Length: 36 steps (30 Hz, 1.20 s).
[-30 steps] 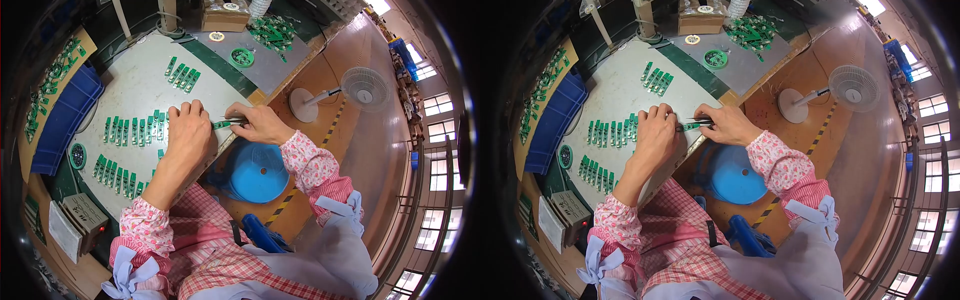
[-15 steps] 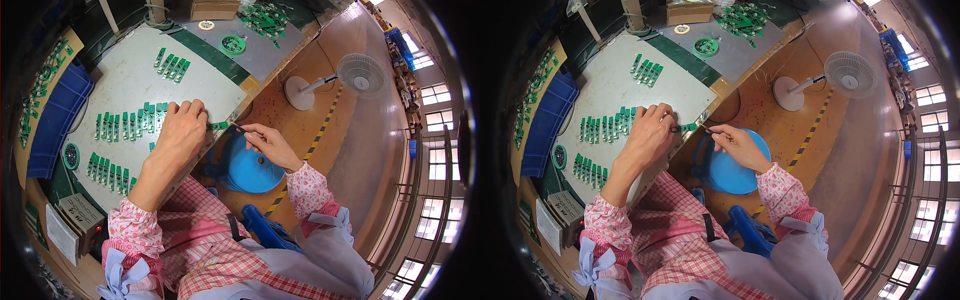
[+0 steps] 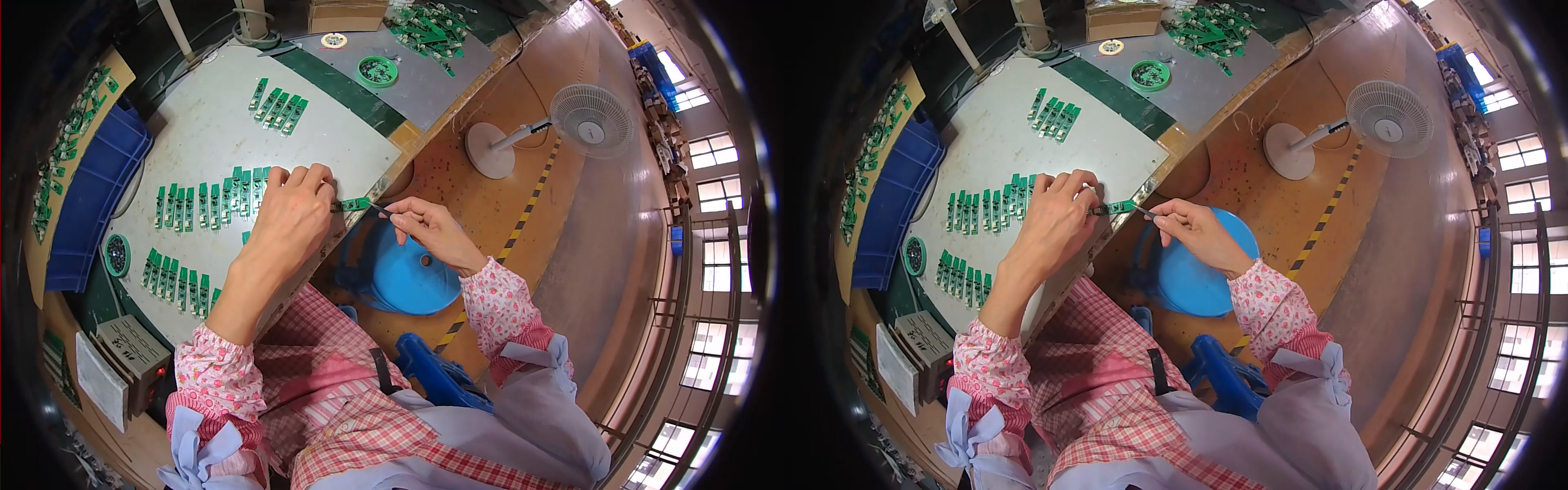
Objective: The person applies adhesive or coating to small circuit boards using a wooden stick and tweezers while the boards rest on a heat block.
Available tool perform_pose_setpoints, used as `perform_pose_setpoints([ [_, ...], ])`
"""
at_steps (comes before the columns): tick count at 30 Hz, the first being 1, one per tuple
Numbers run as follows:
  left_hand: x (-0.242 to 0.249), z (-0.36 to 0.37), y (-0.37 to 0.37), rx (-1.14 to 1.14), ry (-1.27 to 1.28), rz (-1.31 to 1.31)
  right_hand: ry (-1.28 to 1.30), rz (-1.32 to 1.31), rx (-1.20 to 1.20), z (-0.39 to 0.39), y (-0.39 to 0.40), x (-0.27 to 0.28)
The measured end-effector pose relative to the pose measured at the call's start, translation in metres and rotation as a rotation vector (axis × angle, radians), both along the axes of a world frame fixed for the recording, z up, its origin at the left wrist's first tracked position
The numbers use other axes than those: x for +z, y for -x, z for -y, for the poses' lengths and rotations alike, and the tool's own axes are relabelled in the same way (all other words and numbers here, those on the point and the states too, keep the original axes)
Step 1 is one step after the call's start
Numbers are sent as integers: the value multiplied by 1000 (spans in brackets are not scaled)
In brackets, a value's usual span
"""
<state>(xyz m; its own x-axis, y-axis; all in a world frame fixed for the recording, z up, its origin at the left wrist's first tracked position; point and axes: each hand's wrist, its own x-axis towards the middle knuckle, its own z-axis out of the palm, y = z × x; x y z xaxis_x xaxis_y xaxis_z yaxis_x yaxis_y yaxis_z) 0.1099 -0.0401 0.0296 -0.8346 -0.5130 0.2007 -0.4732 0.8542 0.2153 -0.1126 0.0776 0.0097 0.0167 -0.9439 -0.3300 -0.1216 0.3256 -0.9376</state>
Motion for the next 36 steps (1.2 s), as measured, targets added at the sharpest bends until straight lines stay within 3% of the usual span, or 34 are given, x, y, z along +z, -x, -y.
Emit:
perform_pose_setpoints([
  [4, 7, -7, -3, 60, 24, 8, 1, 29, -27, -2, 1, -4],
  [10, 38, -68, -38, 244, 26, -305, 16, 46, -87, -17, -8, 9],
  [17, 21, -168, -118, 471, -85, -444, 34, 84, -82, -33, -44, 35],
  [28, -1, -227, -199, 625, -156, -591, 42, 165, 110, -36, -183, 85],
  [36, -11, -247, -260, 691, -66, -669, 27, 269, 330, -35, -299, 116],
])
